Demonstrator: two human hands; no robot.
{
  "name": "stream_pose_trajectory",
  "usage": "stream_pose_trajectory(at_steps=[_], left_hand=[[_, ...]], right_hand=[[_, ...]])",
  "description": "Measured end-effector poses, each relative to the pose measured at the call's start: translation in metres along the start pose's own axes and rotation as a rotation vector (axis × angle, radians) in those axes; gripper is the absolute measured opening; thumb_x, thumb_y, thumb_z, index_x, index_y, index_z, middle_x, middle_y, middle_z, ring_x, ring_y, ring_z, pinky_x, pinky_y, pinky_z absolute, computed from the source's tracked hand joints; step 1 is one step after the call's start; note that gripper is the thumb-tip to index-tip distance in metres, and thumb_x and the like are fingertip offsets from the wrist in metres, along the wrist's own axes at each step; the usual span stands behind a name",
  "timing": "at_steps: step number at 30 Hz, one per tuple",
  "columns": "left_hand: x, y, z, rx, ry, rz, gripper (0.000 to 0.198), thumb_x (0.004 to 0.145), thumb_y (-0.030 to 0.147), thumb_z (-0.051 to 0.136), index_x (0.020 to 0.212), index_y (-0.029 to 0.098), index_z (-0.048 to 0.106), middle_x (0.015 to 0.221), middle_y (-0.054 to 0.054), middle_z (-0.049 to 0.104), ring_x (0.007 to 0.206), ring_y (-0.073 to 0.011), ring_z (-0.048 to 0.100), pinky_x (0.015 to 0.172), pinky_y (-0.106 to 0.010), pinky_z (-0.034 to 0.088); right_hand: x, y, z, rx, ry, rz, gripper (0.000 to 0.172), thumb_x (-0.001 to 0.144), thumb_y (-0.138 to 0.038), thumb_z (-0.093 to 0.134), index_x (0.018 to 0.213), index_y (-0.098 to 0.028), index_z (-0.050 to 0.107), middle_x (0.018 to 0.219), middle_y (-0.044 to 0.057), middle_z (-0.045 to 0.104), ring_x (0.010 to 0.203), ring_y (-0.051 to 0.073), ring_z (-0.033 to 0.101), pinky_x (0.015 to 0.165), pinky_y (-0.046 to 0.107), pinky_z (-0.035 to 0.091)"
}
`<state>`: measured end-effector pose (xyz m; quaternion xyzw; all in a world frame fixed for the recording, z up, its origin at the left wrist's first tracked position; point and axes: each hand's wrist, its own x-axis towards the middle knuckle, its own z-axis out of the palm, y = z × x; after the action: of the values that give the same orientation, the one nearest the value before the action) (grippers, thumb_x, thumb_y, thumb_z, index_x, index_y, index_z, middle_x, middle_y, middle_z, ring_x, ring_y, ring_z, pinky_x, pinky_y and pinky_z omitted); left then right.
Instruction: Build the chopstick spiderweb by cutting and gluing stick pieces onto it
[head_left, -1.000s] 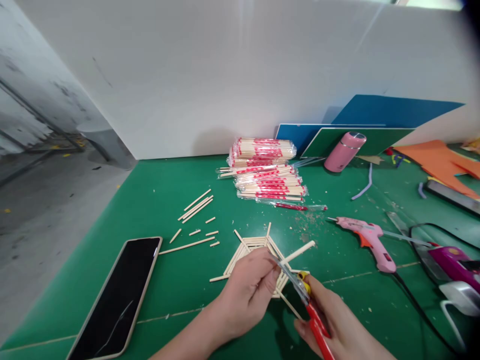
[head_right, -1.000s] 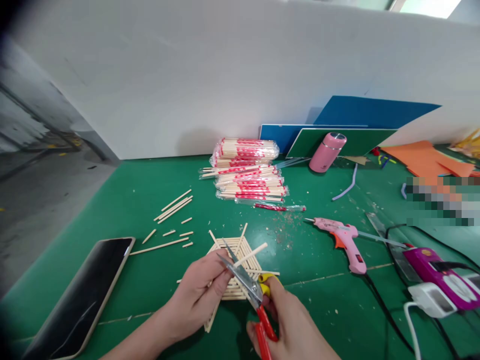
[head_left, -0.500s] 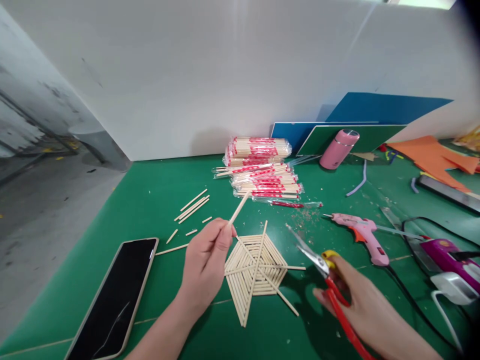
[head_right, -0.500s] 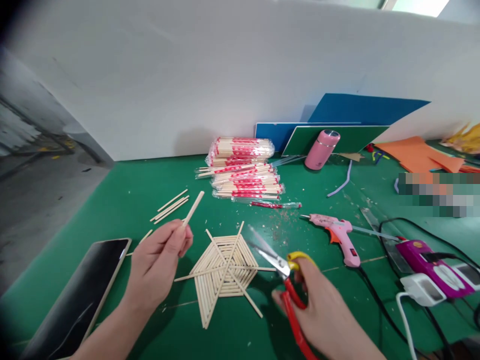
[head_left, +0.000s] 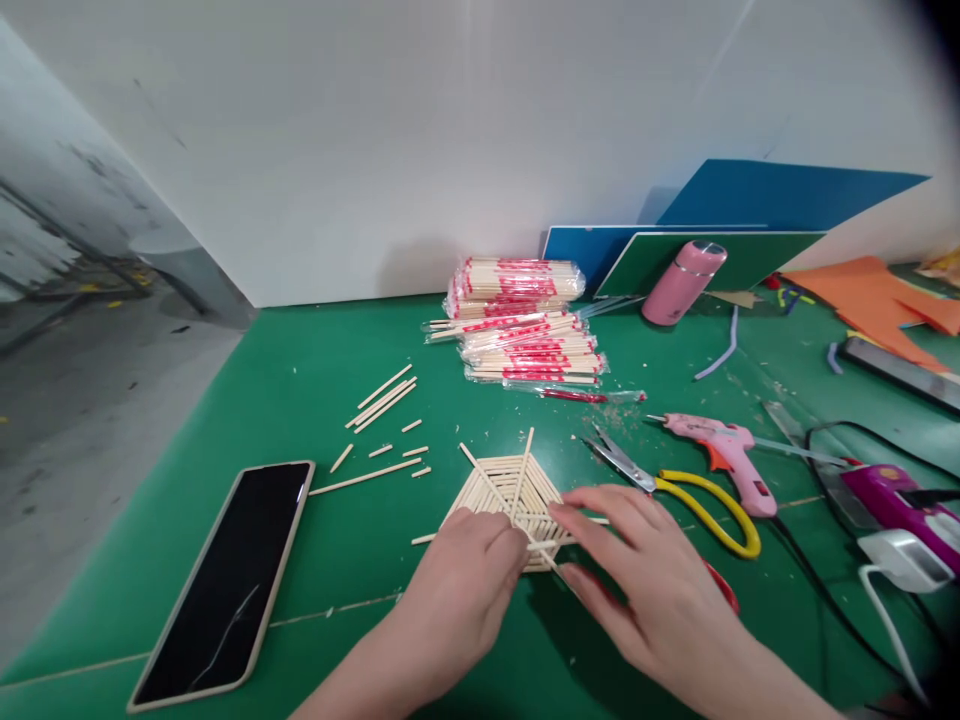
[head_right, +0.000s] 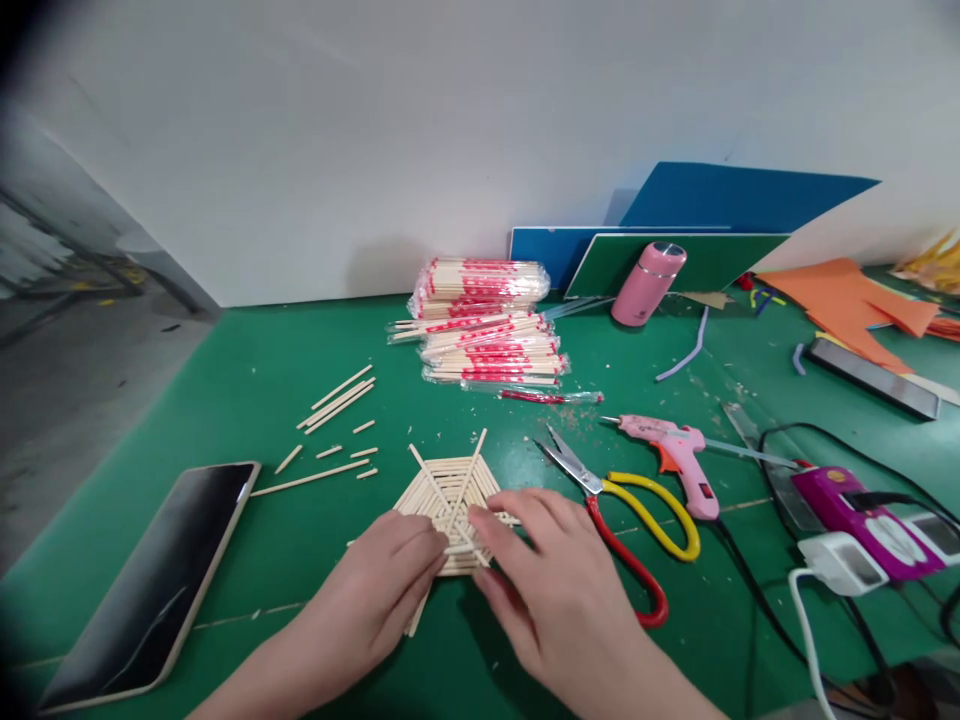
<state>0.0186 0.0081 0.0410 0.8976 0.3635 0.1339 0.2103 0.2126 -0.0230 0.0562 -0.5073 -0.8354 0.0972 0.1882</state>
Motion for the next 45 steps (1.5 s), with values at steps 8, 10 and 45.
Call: stream_pose_trajectory(at_steps=[8, 10, 45], left_hand=[[-0.001, -0.001, 0.006, 0.132, -0.01, 0.05, 0.021, 0.084, 0.011, 0.029, 0.078, 0.015, 0.049, 0.074, -0.006, 0.054, 0.065, -0.017, 0.046, 0.063, -0.034, 0.038], [-0.001, -0.001, 0.007, 0.178, -0.022, 0.046, 0.021, 0.084, 0.011, 0.03, 0.076, 0.015, 0.049, 0.073, -0.005, 0.054, 0.064, -0.0174, 0.046, 0.063, -0.035, 0.038], [0.004, -0.003, 0.001, 0.37, -0.053, 0.083, 0.016, 0.072, 0.004, 0.038, 0.071, 0.016, 0.049, 0.069, -0.004, 0.054, 0.062, -0.0189, 0.048, 0.062, -0.035, 0.036]], right_hand=[[0.014, -0.003, 0.021, 0.096, -0.185, 0.027, 0.02, 0.087, -0.016, 0.035, 0.089, -0.018, 0.056, 0.08, 0.005, 0.051, 0.075, 0.017, 0.043, 0.063, 0.029, 0.036], [0.016, -0.003, 0.02, 0.118, -0.216, 0.025, 0.019, 0.088, -0.018, 0.036, 0.091, -0.018, 0.054, 0.082, 0.004, 0.05, 0.077, 0.017, 0.043, 0.065, 0.029, 0.036], [0.021, 0.006, 0.022, -0.001, -0.203, -0.069, 0.019, 0.088, -0.021, 0.033, 0.073, -0.021, 0.045, 0.065, -0.001, 0.052, 0.061, 0.014, 0.039, 0.056, 0.026, 0.021]])
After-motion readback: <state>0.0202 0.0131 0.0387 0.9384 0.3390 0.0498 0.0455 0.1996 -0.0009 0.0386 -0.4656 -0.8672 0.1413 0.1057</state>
